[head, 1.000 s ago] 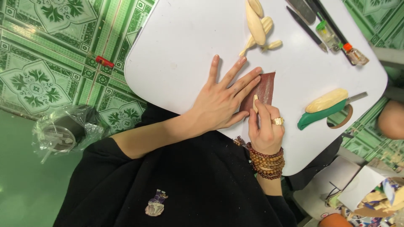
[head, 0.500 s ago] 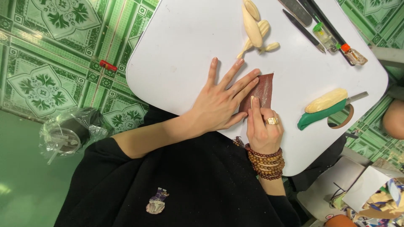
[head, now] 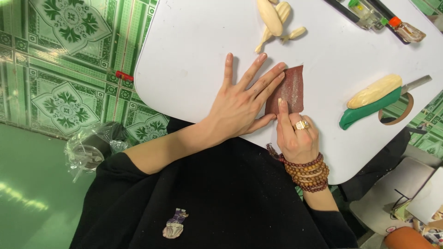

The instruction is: Sanding small wooden components by hand using sandpaper on a flat surface

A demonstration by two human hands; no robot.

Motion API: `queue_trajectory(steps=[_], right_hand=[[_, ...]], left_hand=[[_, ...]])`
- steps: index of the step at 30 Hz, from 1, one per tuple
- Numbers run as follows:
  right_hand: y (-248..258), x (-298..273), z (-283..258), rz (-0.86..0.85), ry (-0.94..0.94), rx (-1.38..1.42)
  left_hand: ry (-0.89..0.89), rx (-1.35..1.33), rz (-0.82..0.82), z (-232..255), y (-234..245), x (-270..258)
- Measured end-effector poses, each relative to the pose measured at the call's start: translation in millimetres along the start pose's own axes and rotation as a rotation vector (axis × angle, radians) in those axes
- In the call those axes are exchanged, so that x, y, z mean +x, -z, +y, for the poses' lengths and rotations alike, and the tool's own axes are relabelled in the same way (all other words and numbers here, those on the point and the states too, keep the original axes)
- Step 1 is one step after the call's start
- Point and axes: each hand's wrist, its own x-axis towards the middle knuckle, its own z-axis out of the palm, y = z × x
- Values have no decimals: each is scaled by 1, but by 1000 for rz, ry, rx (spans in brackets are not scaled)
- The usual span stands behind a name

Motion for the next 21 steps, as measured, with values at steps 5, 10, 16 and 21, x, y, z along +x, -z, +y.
queue_trajectory(steps=[5,10,16,21], right_hand=[[-8,-2,-1,12,-41,-25],[-13,5,2,5,-115,-15],[-5,-6,-11,-11,-134,-11],[-16,14,-3,49,-131,-57]], left_hand=[[-13,-16,-7,-1,0,1],[-19,-45,-36,-1,2,2],[-6,-16,-52,0,5,1],[3,-55,-86,3,5,4]])
